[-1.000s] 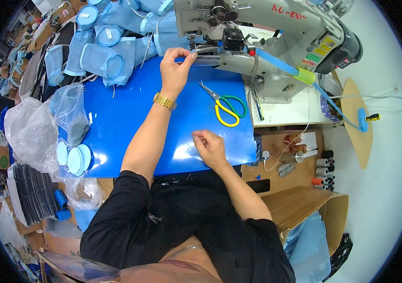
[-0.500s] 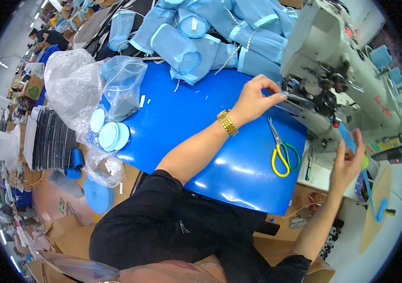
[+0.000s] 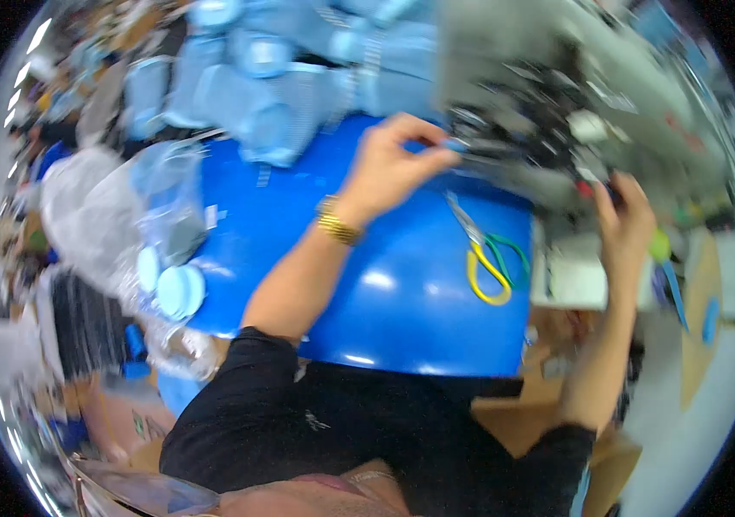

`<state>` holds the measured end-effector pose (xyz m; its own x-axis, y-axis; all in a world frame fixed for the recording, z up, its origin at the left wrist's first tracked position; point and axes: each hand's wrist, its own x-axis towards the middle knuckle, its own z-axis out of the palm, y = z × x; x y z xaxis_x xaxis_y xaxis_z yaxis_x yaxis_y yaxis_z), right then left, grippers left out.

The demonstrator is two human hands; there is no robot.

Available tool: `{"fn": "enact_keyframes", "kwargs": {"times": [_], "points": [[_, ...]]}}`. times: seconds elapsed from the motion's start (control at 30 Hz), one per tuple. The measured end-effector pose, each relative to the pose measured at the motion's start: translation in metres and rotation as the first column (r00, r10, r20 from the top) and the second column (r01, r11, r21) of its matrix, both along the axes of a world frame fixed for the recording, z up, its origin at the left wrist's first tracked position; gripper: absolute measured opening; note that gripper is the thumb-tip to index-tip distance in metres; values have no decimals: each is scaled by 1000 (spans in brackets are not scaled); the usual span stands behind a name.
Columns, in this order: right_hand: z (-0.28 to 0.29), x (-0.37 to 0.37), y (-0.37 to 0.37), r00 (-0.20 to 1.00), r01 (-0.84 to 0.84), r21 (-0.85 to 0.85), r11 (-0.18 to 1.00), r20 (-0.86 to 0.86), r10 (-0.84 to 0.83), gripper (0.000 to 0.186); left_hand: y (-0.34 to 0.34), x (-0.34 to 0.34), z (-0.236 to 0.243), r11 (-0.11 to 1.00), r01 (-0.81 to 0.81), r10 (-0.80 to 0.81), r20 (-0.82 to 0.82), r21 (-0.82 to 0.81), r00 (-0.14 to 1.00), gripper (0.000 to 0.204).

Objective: Sewing and trimming blue mesh components using an industrial sewing machine.

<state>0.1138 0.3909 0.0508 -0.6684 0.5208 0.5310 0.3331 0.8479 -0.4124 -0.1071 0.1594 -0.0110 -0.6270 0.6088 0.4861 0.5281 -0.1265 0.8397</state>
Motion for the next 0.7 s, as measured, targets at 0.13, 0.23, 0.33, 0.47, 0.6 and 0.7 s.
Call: {"fn": "enact_keyframes", "kwargs": {"times": [0.13,0.23,0.33,0.47,0.6,0.7], "points": [[11,-10,-22,999,34,-72,997,6,-34,21,-3,2,1,997,73,-79,231,33,970,16],[9,-8,-21,998,42,-141,989,-48,-50,20,0,4,4,996,88,-89,238,13,967,16],[8,-5,-19,997,48,-165,985,-51,-57,21,2,7,4,991,114,-130,317,68,939,17],[5,-5,-18,997,24,-154,988,-63,-34,20,-1,10,5,990,109,-134,342,92,930,17],[5,-7,-19,997,-5,-189,982,-77,-10,18,-3,9,5,994,84,-105,357,73,928,17],[5,-6,-17,997,-19,-184,983,-73,6,17,-2,8,5,997,70,-80,359,41,930,17]]}}
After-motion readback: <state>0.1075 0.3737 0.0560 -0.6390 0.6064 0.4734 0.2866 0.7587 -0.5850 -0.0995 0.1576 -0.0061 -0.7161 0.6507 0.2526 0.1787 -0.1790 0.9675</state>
